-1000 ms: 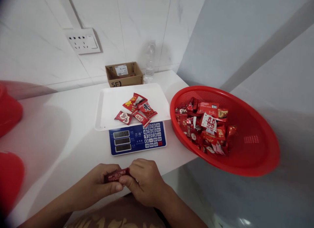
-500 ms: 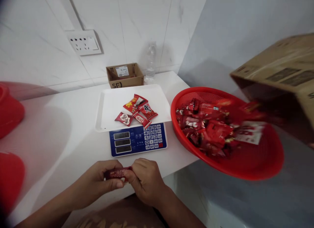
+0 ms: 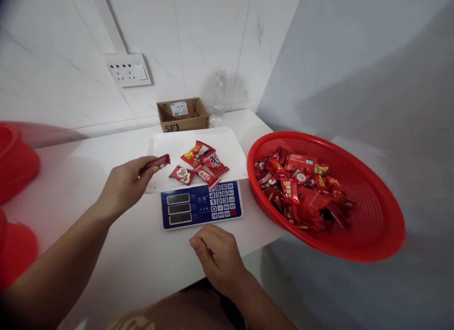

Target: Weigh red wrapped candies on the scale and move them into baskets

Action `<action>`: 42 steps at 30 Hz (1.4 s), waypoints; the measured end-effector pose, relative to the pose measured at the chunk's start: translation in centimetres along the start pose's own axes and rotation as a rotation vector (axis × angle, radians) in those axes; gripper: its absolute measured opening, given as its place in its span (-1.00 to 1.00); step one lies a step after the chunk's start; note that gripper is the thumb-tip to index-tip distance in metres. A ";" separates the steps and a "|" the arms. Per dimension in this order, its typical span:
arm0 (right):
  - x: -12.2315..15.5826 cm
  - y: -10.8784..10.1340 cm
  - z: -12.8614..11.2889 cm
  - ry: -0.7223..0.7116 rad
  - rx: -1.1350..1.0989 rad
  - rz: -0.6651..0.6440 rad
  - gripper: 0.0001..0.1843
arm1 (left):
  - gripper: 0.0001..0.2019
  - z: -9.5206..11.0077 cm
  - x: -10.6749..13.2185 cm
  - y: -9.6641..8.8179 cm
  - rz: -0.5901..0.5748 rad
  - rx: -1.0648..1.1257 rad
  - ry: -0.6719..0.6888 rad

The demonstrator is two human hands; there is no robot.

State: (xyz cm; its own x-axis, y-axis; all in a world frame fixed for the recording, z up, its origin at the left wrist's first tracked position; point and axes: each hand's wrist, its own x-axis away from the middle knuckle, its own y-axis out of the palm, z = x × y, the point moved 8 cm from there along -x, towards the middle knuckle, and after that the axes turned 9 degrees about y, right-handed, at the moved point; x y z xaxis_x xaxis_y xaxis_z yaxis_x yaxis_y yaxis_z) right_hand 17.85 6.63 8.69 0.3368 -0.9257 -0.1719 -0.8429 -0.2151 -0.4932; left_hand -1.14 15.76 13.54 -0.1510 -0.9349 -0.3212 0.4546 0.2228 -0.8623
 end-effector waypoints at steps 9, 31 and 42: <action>0.5 0.4 0.5 -0.006 0.050 0.004 -0.67 | -0.69 -0.3 -3.0 3.7 -0.210 -0.088 0.065; -2.3 -3.7 0.5 -0.121 0.473 0.390 -0.76 | -0.71 1.2 -2.1 3.8 -0.172 0.130 0.154; -5.1 -3.2 1.0 -0.041 0.611 0.292 -0.63 | -0.70 2.4 -0.8 3.5 -0.174 0.302 0.216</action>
State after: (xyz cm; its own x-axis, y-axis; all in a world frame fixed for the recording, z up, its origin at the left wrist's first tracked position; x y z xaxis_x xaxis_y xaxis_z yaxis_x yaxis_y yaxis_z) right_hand 19.27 12.33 10.36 0.1574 -0.9040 -0.3975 -0.5169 0.2676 -0.8132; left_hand 2.63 16.60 11.70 -0.4147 -0.8649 -0.2827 0.6385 -0.0552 -0.7676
